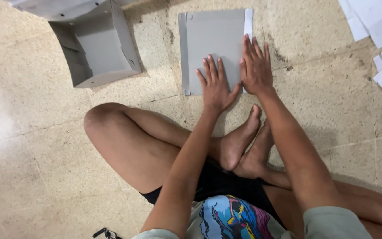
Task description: The person sits on the floor and folds a flat sheet of white paper into a small box by hand. They fold the edges, tuck the flaps, and secure the sides to form a rectangular container, then place the finished box next to another completed one.
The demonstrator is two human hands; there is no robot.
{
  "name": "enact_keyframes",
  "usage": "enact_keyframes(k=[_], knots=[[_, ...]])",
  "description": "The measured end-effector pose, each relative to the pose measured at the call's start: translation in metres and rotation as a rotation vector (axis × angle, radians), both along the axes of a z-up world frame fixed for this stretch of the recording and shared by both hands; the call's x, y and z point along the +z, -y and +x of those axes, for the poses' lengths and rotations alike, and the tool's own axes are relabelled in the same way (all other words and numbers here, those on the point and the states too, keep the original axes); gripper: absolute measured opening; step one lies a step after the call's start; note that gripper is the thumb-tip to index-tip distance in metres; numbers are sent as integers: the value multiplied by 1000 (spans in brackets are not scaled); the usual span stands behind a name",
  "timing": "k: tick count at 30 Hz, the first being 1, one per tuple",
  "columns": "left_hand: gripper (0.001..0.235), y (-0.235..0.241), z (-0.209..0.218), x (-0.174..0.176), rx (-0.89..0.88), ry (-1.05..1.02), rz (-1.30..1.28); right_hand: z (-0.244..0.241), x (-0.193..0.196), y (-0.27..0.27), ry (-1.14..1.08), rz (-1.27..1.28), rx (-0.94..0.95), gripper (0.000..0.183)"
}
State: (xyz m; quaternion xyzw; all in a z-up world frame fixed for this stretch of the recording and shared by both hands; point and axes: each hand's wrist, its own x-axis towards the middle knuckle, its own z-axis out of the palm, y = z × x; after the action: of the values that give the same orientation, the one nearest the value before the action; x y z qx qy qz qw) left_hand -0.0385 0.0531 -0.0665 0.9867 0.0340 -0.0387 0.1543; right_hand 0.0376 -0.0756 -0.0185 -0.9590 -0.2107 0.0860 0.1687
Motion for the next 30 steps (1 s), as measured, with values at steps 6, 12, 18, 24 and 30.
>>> enact_keyframes(k=[6, 12, 18, 24, 30], knots=[[103, 5, 0, 22, -38, -106, 142, 9, -9, 7, -121, 39, 8, 53], [114, 4, 7, 39, -110, -277, 262, 15, -8, 14, 87, 104, 28, 42], [110, 3, 9, 50, -123, -301, 321, 12, -19, 19, 167, 284, -9, 31], [102, 2, 16, 52, -113, -401, 169, 26, -4, 40, 35, 330, 42, 20], [99, 2, 16, 55, -109, -364, 227, 16, -2, 38, 31, 273, 52, 16]])
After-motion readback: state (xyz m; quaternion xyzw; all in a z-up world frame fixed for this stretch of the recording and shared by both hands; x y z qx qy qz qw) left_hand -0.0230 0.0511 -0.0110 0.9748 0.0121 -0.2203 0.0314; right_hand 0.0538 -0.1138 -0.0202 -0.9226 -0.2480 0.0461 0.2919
